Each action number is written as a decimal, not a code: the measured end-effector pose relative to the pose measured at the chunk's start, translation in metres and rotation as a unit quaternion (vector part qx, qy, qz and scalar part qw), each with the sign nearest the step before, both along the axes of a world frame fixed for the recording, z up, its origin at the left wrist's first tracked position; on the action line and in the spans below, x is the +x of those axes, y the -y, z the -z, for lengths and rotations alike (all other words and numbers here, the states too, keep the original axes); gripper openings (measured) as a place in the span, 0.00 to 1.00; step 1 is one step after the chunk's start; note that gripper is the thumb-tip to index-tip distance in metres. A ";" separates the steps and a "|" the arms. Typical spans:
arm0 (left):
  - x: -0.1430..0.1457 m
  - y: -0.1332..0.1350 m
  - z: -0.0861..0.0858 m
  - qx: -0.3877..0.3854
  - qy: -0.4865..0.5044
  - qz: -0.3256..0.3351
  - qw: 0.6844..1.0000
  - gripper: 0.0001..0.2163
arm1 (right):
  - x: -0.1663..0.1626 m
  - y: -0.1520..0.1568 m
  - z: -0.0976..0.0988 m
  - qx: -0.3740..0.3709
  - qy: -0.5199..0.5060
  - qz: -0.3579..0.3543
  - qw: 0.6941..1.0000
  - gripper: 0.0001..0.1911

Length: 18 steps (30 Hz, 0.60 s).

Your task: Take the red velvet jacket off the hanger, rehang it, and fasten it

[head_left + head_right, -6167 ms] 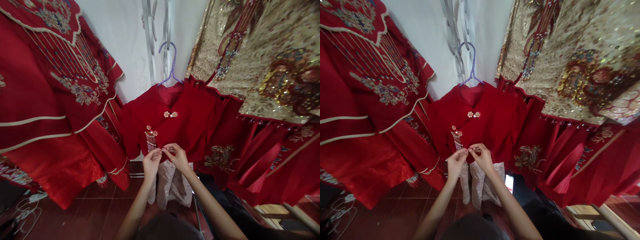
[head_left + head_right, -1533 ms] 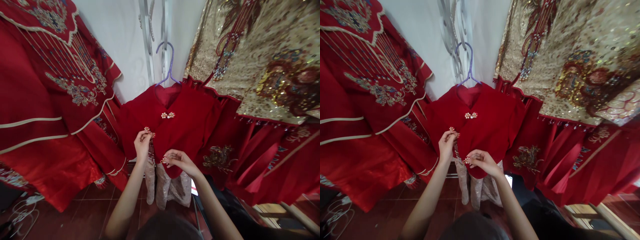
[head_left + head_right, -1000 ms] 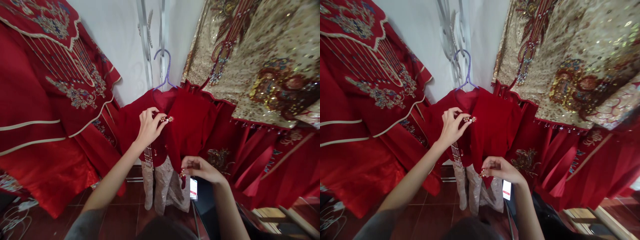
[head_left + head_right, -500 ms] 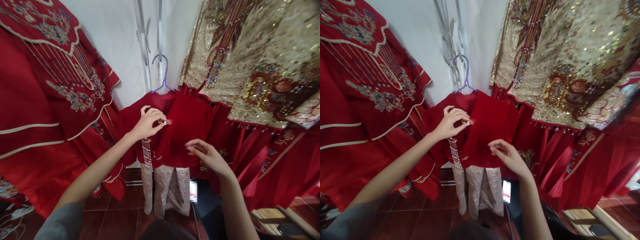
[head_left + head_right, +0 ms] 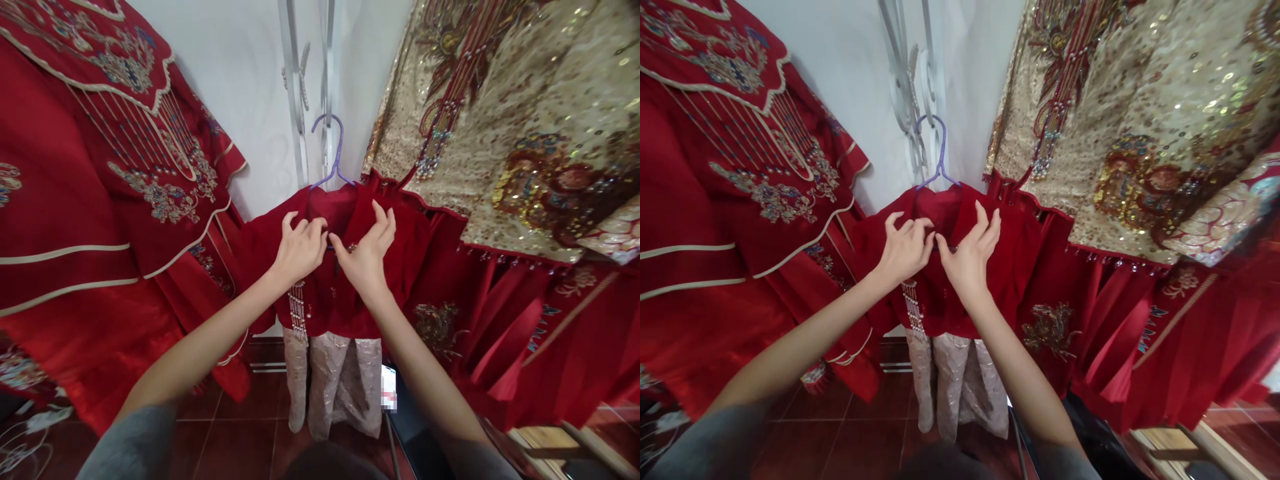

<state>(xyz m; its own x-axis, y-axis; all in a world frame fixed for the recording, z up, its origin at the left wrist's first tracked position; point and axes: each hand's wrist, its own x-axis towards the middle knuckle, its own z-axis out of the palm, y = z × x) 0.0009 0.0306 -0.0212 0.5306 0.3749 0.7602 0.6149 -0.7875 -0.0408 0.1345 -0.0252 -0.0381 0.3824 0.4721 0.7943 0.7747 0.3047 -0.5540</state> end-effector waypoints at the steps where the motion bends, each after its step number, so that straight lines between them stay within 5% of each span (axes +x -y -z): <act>1: -0.003 0.000 0.003 0.013 0.003 -0.039 0.999 0.17 | -0.004 -0.002 0.003 0.000 0.011 0.006 1.000 0.39; 5: -0.023 -0.002 0.010 0.057 0.015 -0.147 0.987 0.26 | 0.005 0.001 0.019 -0.009 0.087 0.012 0.996 0.28; 9: -0.047 -0.004 0.005 0.058 0.067 -0.149 0.985 0.25 | 0.051 0.019 0.016 -0.128 0.136 0.097 0.978 0.19; 12: -0.059 -0.007 -0.005 0.037 0.092 -0.155 0.983 0.21 | 0.084 0.031 -0.006 -0.249 0.147 0.097 0.952 0.25; 18: -0.076 -0.012 -0.034 -0.030 0.020 -0.251 0.967 0.15 | 0.106 0.033 -0.064 -0.326 0.133 0.062 0.934 0.39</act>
<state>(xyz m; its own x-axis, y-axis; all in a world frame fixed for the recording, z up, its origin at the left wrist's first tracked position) -0.0756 0.0428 0.0123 0.2406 0.6223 0.7449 0.9204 -0.3899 0.0284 0.2409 -0.0586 0.0261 0.2968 0.8540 0.4274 0.9180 -0.1319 -0.3739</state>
